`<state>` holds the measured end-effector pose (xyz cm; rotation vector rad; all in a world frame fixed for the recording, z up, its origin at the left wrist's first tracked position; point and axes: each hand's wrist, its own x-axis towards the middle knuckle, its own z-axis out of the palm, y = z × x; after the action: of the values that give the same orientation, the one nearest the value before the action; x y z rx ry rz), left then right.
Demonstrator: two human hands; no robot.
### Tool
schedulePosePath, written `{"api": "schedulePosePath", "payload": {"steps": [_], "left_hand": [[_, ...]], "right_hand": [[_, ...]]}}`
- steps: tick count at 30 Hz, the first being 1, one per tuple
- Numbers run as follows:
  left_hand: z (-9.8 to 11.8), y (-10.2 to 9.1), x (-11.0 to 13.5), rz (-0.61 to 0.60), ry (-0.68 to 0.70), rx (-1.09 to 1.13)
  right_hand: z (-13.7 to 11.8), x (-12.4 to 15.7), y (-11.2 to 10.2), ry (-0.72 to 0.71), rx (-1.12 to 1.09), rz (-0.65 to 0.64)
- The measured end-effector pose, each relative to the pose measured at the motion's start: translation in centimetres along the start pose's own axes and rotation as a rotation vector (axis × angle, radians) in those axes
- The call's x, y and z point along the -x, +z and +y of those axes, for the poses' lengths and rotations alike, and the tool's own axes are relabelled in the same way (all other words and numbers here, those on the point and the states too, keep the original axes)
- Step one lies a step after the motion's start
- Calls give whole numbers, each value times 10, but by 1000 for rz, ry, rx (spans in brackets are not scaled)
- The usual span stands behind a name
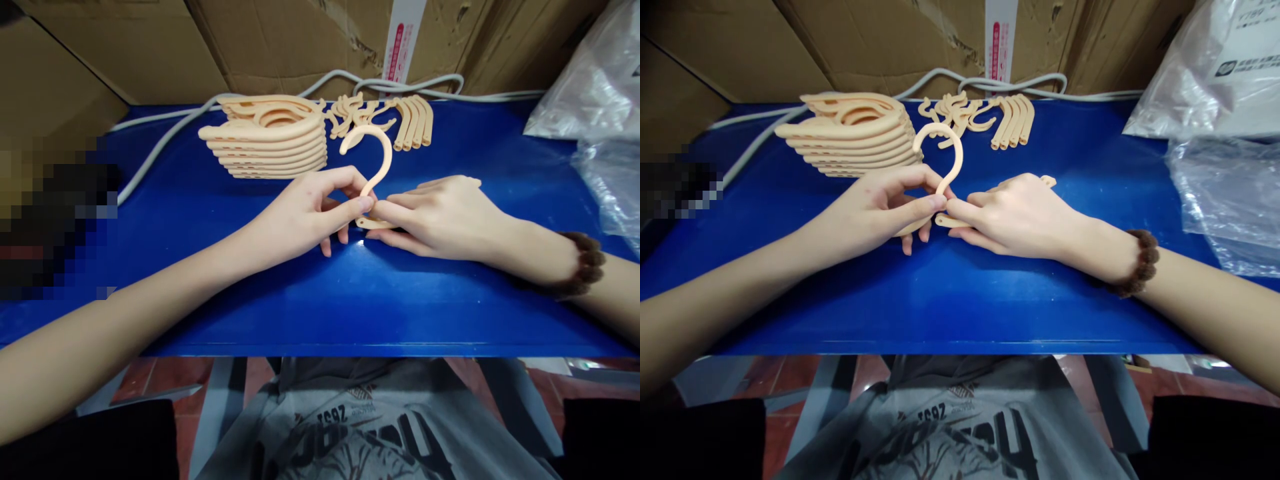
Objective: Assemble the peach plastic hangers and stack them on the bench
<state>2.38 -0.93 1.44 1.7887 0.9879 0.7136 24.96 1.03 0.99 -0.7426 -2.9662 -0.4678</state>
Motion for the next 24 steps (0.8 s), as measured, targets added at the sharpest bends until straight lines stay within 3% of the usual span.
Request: {"api": "schedulePosePath", "payload": {"steps": [9,24], "left_hand": [[0,-1,0,-3,9,12],[-1,-5,-4,-56,-59,74]], "right_hand": [[0,0,1,-31,23,30],[-4,0,-6,127,-1,74]]}}
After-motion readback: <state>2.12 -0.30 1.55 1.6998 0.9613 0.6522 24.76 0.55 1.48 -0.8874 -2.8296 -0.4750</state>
